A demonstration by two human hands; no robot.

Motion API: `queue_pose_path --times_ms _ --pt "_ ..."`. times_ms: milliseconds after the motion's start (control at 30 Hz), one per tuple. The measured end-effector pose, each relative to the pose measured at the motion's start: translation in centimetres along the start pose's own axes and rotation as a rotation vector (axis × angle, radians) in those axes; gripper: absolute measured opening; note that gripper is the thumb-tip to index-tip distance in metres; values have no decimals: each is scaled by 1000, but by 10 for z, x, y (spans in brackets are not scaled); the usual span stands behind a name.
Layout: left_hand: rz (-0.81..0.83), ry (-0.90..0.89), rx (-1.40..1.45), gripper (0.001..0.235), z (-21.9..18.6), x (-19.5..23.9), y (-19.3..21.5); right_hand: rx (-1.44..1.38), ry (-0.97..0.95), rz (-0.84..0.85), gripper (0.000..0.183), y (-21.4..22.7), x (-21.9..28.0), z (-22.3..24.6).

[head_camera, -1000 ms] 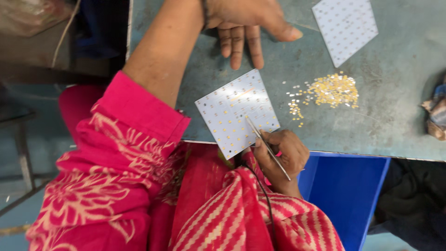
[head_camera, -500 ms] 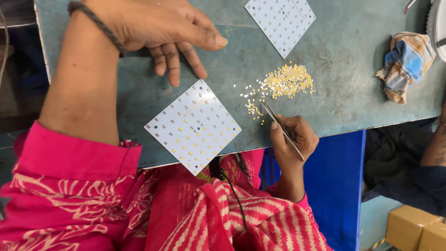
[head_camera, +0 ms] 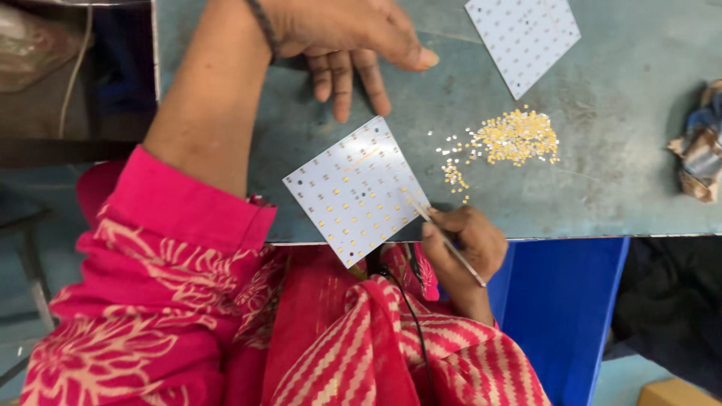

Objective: The person uses tweezers to pick up small yellow LED components from a pile on the table and places them one by one onto designated spots on a white LED panel. The person continues this process throughout the clip, filling empty spots on the panel.

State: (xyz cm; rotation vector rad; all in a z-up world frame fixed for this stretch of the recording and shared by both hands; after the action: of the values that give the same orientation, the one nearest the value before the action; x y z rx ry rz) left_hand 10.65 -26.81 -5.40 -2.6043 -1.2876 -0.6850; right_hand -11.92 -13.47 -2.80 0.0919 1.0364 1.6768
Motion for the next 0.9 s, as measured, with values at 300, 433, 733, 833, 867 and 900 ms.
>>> queue_pose_path --times_ms 300,433,733,833,867,900 --pt "-51 -66 -48 79 -7 5 4 61 123 -34 17 -13 0 31" --pt "-71 -79 -70 81 -8 5 5 50 148 -29 15 -14 -2 34" --pt "37 40 -3 77 1 -7 -4 50 94 -27 17 -6 -3 25" --pt "44 -22 -20 74 -4 -8 -3 131 -136 -121 14 26 -2 -15" --pt "45 4 -12 73 0 -9 -3 91 -228 -171 13 36 -1 -32" --pt "47 31 -4 72 3 -9 -2 51 -320 -221 12 43 -1 -51"
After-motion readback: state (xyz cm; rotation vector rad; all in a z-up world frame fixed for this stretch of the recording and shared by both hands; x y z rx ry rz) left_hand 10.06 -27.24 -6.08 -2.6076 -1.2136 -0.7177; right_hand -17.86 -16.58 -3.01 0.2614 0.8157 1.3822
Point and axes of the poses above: each hand's wrist, its own x-axis away from the middle knuckle, its own y-axis out of the back of the hand, z = x × y, the point moved 10 cm from there along -x, towards the middle knuckle, and after that the axes turned 3 degrees about y, right-handed, at the moved point
